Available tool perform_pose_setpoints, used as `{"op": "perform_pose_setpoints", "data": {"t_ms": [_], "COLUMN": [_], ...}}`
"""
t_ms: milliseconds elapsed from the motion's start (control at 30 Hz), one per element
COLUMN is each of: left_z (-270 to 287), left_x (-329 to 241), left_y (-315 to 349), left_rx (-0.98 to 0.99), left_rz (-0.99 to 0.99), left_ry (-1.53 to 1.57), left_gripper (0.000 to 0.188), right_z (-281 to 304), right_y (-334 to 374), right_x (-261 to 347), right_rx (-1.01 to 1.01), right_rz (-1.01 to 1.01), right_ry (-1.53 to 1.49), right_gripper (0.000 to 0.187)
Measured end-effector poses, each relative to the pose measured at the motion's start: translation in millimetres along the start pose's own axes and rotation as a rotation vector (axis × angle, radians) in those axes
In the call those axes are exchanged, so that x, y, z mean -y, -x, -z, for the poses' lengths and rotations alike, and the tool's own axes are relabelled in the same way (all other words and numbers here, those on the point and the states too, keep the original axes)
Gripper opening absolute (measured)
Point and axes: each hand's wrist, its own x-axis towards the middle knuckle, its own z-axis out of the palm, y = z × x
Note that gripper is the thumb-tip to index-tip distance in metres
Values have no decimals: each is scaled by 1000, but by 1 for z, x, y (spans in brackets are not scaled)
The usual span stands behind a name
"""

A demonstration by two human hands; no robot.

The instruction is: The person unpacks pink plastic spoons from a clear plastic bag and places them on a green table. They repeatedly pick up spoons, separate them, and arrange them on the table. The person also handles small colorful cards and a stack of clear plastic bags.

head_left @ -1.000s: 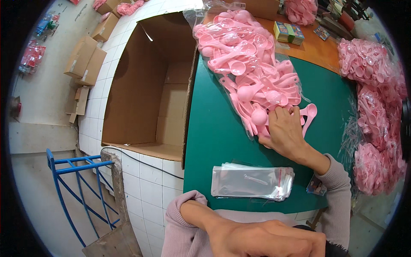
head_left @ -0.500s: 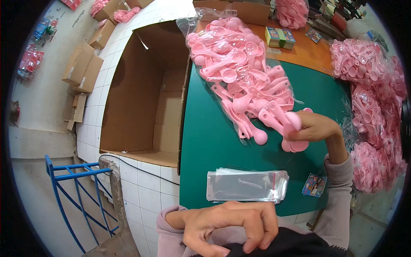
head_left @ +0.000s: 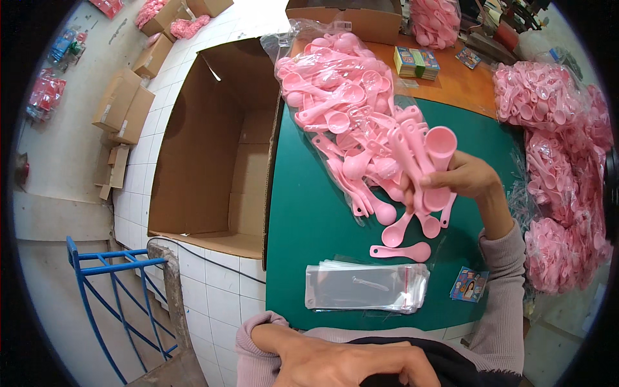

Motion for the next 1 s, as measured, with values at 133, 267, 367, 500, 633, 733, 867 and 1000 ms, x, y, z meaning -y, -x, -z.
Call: {"op": "perform_pose_setpoints", "data": {"t_ms": [133, 267, 367, 500, 633, 733, 867, 1000], "left_z": [-4, -2, -11, -14, -1, 12, -9, -16], "left_x": [12, 25, 27, 28, 2, -12, 1, 0], "left_y": [3, -1, 0, 0, -4, -5, -17, -11], "left_rx": [-38, 39, 12, -1, -36, 42, -144, -168], "left_rz": [-65, -115, -91, -174, -148, -24, -90, -47], "left_ry": [44, 101, 199, 210, -72, -151, -95, 115], "left_gripper": [72, 63, 55, 42, 28, 36, 33, 28], "right_z": [46, 131, 190, 197, 86, -23, -69, -76], "right_y": [13, 9, 1, 10, 6, -1, -27, -61], "right_x": [10, 37, 21, 10, 9, 5, -60, -78], "right_rx": [-354, -655, -967, -1172, -884, -238, -388, -630], "right_rz": [224, 56, -41, 31, 366, 107, 300, 359], "right_ry": [186, 454, 613, 1327, 1532, 1165, 1460, 1632], "right_gripper": [40, 45, 36, 28, 21, 15, 36, 45]}}
